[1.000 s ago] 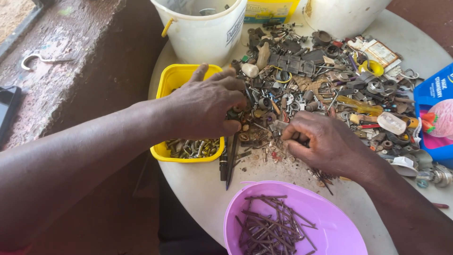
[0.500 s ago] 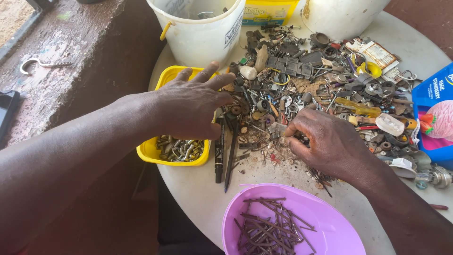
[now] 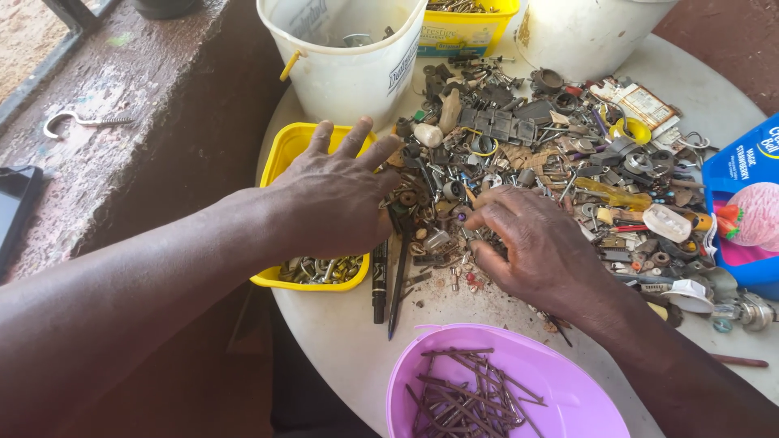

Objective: Sorting various metal hardware and electronic components from a central pile into separate bins.

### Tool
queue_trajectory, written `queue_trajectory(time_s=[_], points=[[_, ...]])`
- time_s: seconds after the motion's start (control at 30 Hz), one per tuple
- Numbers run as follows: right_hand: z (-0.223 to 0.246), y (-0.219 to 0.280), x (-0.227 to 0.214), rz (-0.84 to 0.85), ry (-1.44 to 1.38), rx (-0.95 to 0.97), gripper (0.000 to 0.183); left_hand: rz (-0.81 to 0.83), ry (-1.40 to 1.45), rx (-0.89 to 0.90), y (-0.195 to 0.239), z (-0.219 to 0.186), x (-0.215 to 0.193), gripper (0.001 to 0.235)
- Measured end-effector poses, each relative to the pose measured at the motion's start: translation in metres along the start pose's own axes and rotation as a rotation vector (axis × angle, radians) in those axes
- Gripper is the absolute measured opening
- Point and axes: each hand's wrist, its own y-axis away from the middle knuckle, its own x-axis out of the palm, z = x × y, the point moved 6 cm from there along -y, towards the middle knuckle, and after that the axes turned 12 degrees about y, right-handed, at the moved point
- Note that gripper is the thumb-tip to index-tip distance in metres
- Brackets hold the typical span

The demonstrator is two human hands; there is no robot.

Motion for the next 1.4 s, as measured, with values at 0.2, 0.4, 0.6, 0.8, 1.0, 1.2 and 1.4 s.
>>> queue_trajectory(time_s=[0.2, 0.4, 0.6, 0.8, 1.0, 1.2, 1.4], points=[[0.001, 0.002, 0.002, -0.016, -0.058, -0.071, 0.034, -0.070, -0.042, 0.052, -0.003, 0.003, 0.006, 0.065], [-0.011, 0.005, -0.004, 0.048, -0.065, 0.000, 0.039, -0.088, -0.032, 0.063, -0.002, 0.002, 0.005, 0.062], [-0.050, 0.013, -0.020, 0.002, -0.132, 0.138, 0.034, -0.102, -0.008, 0.077, -0.003, 0.003, 0.007, 0.064], [-0.075, 0.018, -0.025, 0.026, -0.074, 0.247, 0.029, -0.117, -0.023, 0.084, -0.004, 0.004, 0.009, 0.060], [-0.083, 0.020, -0.019, 0.043, -0.091, 0.240, 0.021, -0.119, -0.013, 0.082, -0.005, 0.004, 0.010, 0.060], [-0.084, 0.022, -0.016, 0.118, -0.067, 0.306, 0.022, -0.178, -0.050, 0.119, -0.005, 0.006, 0.013, 0.056], [-0.068, 0.019, -0.006, 0.251, -0.122, 0.280, 0.036, -0.142, -0.033, 0.099, -0.005, 0.005, 0.011, 0.056]])
